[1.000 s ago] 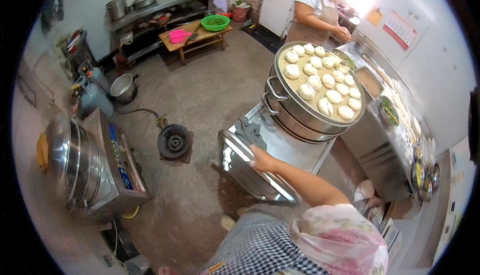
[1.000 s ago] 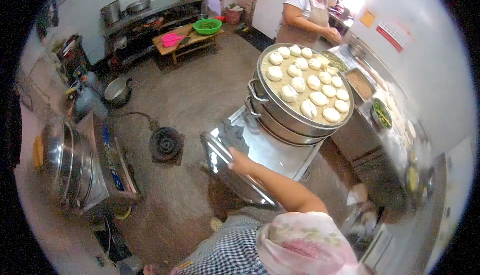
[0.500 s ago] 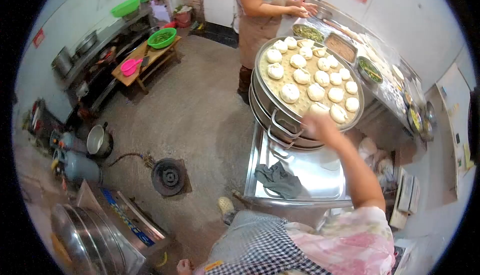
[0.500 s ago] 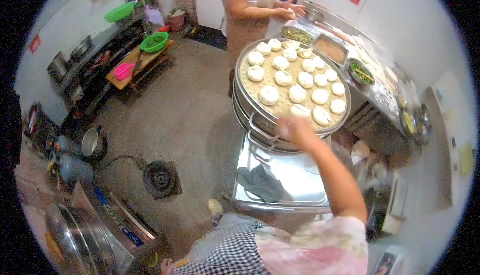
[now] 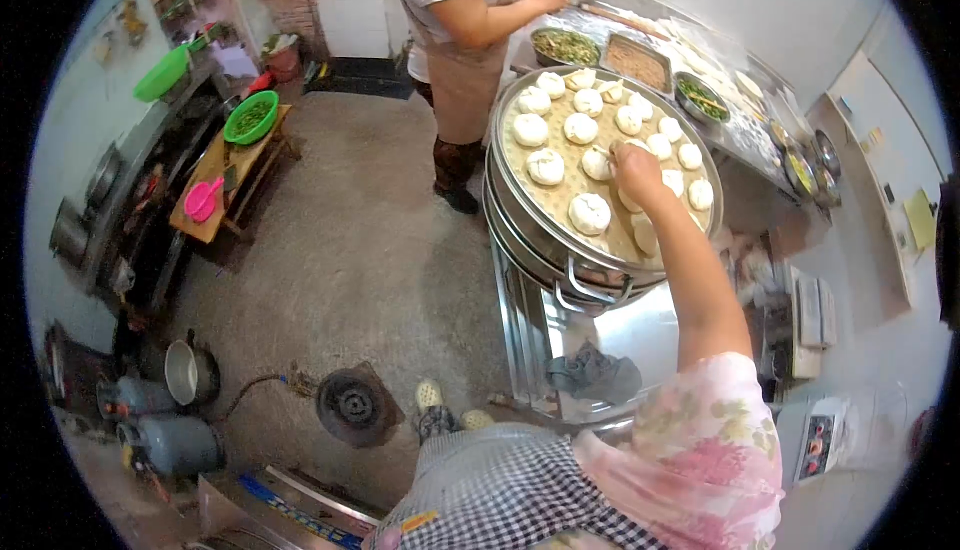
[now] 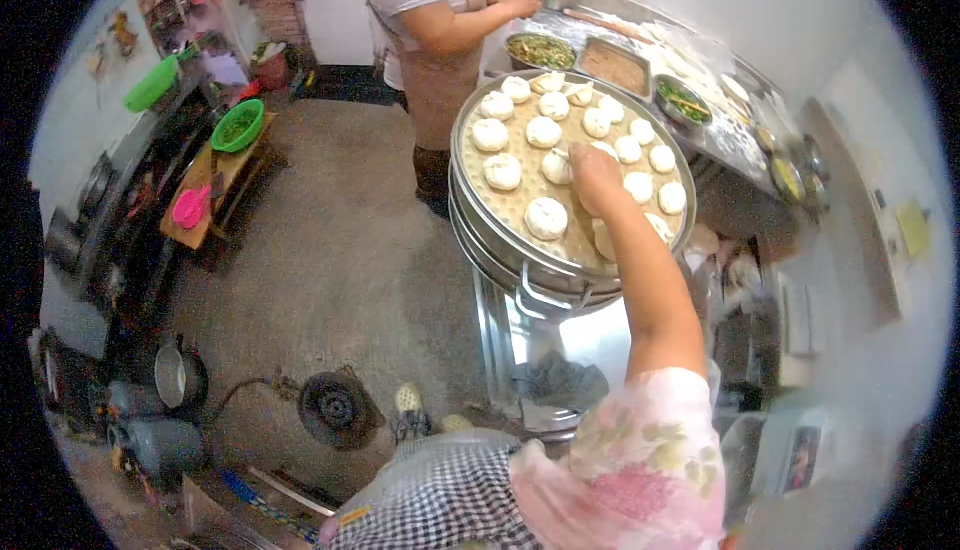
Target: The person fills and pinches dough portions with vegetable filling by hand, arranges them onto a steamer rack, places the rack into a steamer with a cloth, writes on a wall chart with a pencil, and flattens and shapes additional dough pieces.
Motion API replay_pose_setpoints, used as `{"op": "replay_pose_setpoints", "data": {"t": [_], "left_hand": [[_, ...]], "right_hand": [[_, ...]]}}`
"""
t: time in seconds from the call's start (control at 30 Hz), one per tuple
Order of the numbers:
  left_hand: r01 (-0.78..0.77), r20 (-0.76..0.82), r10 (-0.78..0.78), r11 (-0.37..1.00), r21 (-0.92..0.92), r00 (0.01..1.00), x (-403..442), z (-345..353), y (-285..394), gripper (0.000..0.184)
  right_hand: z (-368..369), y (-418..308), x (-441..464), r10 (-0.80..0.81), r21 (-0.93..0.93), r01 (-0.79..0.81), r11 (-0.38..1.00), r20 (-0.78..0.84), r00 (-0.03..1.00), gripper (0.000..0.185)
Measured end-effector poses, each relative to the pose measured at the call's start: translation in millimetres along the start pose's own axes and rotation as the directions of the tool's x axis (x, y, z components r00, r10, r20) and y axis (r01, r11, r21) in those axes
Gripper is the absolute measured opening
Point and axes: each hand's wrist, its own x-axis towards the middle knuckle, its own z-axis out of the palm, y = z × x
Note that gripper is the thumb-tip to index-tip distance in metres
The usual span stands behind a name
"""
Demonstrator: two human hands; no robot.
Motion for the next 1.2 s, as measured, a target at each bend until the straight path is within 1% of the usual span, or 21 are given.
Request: {"op": "replay_pose_setpoints", "data": {"t": [0.2, 0.23, 0.33, 0.4, 0.43, 0.5, 0.53, 0.57, 0.6, 0.63, 0.67, 0.7, 0.73, 0.77, 0.8, 0.83, 0.9, 0.97, 1.07, 1.1, 1.2], "left_hand": [[-0.069, 0.024, 0.068, 0.997, 0.047, 0.997, 92, -61, 62, 0.019], [-0.081, 0.028, 0.080, 0.995, 0.059, 0.996, 108, -70, 77, 0.019], [-0.108, 0.014, 0.107, 0.991, 0.080, 0.994, 148, -86, 128, 0.021], [-0.124, 0.007, 0.124, 0.989, 0.081, 0.992, 168, -90, 161, 0.023], [-0.140, 0.014, 0.139, 0.987, 0.076, 0.990, 177, -89, 175, 0.023], [-0.267, 0.086, 0.263, 0.963, 0.044, 0.961, 216, -87, 189, 0.018], [-0.332, 0.128, 0.328, 0.943, 0.017, 0.936, 241, -74, 196, 0.015], [-0.352, 0.124, 0.349, 0.936, 0.000, 0.929, 262, -57, 209, 0.016], [-0.374, 0.117, 0.373, 0.927, -0.014, 0.920, 280, -40, 226, 0.016], [-0.394, 0.103, 0.394, 0.919, -0.026, 0.913, 290, -28, 246, 0.016], [-0.457, 0.143, 0.451, 0.890, 0.009, 0.881, 280, -12, 282, 0.016], [-0.516, 0.182, 0.501, 0.856, 0.042, 0.846, 262, 7, 328, 0.016], [-0.574, 0.225, 0.550, 0.817, 0.053, 0.804, 281, 24, 346, 0.016], [-0.627, 0.267, 0.593, 0.777, 0.059, 0.760, 300, 40, 362, 0.016], [-0.662, 0.317, 0.616, 0.747, 0.055, 0.721, 282, 55, 400, 0.015], [-0.696, 0.366, 0.636, 0.716, 0.049, 0.680, 262, 72, 441, 0.015], [-0.735, 0.375, 0.668, 0.676, 0.057, 0.643, 261, 104, 490, 0.015], [-0.710, 0.404, 0.679, 0.698, -0.097, 0.612, 246, 135, 530, 0.015], [-0.709, 0.426, 0.692, 0.689, -0.150, 0.583, 231, 173, 569, 0.019], [-0.713, 0.447, 0.695, 0.682, -0.162, 0.563, 232, 184, 578, 0.020], [-0.710, 0.529, 0.670, 0.684, -0.168, 0.521, 248, 203, 610, 0.022]], "right_hand": [[-1, -15, 4, 0.131, 0.053, -0.131, 0.990, -0.001, 0.991, 0.007], [4, -12, 5, 0.128, -0.001, -0.128, 0.992, -0.005, 0.992, 0.009], [2, -2, -1, 0.268, 0.055, -0.276, 0.959, 0.124, 0.955, 0.019], [-24, -20, -20, 0.332, 0.245, -0.293, 0.924, -0.133, 0.934, 0.028], [-36, -30, -36, 0.372, 0.335, -0.279, 0.900, -0.255, 0.893, 0.033], [-45, -34, -85, 0.479, 0.354, -0.352, 0.866, -0.389, 0.787, 0.043], [-56, -52, -110, 0.636, 0.518, -0.425, 0.742, -0.346, 0.690, 0.043], [-44, -52, -144, 0.702, 0.521, -0.485, 0.702, -0.391, 0.596, 0.043], [-34, -60, -173, 0.844, 0.711, -0.486, 0.509, -0.301, 0.444, 0.042], [-7, -63, -208, 0.981, 0.911, -0.388, 0.139, -0.073, 0.179, 0.040], [-6, -85, -222, 0.980, 0.961, -0.194, -0.198, 0.201, -0.007, 0.039], [16, -98, -252, 0.893, 0.896, -0.001, -0.444, 0.442, 0.083, 0.038], [38, -103, -274, 0.746, 0.730, 0.165, -0.664, 0.629, 0.217, 0.037], [29, -120, -262, 0.672, 0.664, 0.124, -0.737, 0.701, 0.239, 0.034], [11, -143, -239, 0.589, 0.591, 0.079, -0.803, 0.765, 0.261, 0.032], [2, -153, -222, 0.566, 0.562, 0.117, -0.819, 0.758, 0.324, 0.031], [-5, -158, -194, 0.524, 0.498, 0.186, -0.847, 0.722, 0.452, 0.028], [13, -152, -187, 0.570, 0.493, 0.288, -0.821, 0.672, 0.472, 0.028], [34, -150, -191, 0.631, 0.503, 0.382, -0.775, 0.600, 0.491, 0.026], [36, -148, -191, 0.651, 0.512, 0.403, -0.758, 0.577, 0.493, 0.026], [18, -137, -197, 0.692, 0.608, 0.334, -0.720, 0.664, 0.284, 0.021]]}}
